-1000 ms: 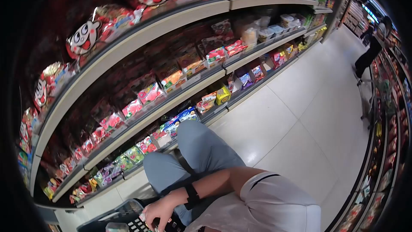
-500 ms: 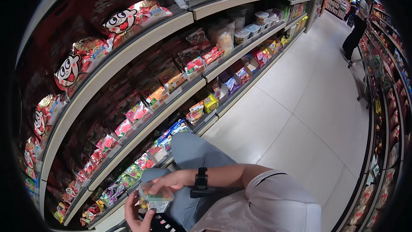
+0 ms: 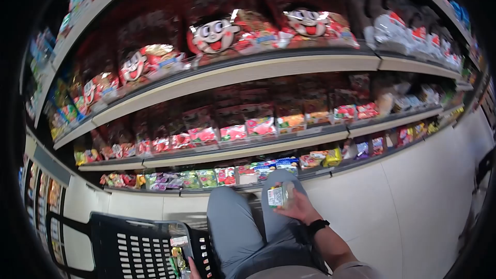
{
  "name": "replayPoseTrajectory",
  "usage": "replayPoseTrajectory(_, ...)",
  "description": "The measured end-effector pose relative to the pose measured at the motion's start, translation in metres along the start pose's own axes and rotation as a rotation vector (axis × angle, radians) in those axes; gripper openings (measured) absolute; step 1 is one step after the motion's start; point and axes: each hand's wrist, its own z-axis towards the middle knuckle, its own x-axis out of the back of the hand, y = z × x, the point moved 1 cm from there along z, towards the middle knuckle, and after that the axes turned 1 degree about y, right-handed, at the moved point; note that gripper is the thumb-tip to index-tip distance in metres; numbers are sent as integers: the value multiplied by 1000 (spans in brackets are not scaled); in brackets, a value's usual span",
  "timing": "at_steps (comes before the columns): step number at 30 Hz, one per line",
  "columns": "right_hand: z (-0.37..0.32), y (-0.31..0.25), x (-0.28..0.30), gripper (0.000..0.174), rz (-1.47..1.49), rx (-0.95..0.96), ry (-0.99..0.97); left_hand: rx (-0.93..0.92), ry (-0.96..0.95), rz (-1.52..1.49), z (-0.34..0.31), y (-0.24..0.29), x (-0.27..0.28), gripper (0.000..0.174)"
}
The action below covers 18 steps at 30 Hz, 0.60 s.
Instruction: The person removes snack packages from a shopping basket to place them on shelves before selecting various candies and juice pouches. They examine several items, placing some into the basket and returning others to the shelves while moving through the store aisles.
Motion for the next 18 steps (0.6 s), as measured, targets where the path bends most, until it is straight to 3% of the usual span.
replayPoseTrajectory(1,1,0,3,56,72,76,68,28,22,-19,2,-10,-6,94)
replayPoseTrajectory(2,6,2,13,56,65,35,66,23,59,69,9,-24,-12,91)
replayPoseTrajectory(4,18,0,36,65,36,47,240,-2,140,152,10,-26,-14,87)
replayPoseTrajectory(7,33,-6,46,64,37,27,177,-45,169,164,20,-50,-20,87)
replayPoseTrajectory(10,44,-5,20,62,26,0,265,133,70,241,31,-55,-17,87)
replayPoseTrajectory(11,51,-4,10,59,57,-2,300,117,171,271,34,-49,-13,70)
replayPoseTrajectory(13,57,1,-3,63,83,-27,289,257,86,407,36,-71,-28,77)
replayPoseTrajectory(15,59,8,-17,64,257,-50,233,-106,175,541,41,-75,-18,73)
replayPoseTrajectory(18,56,31,-34,66,324,-136,188,-56,209,407,50,-86,-20,72)
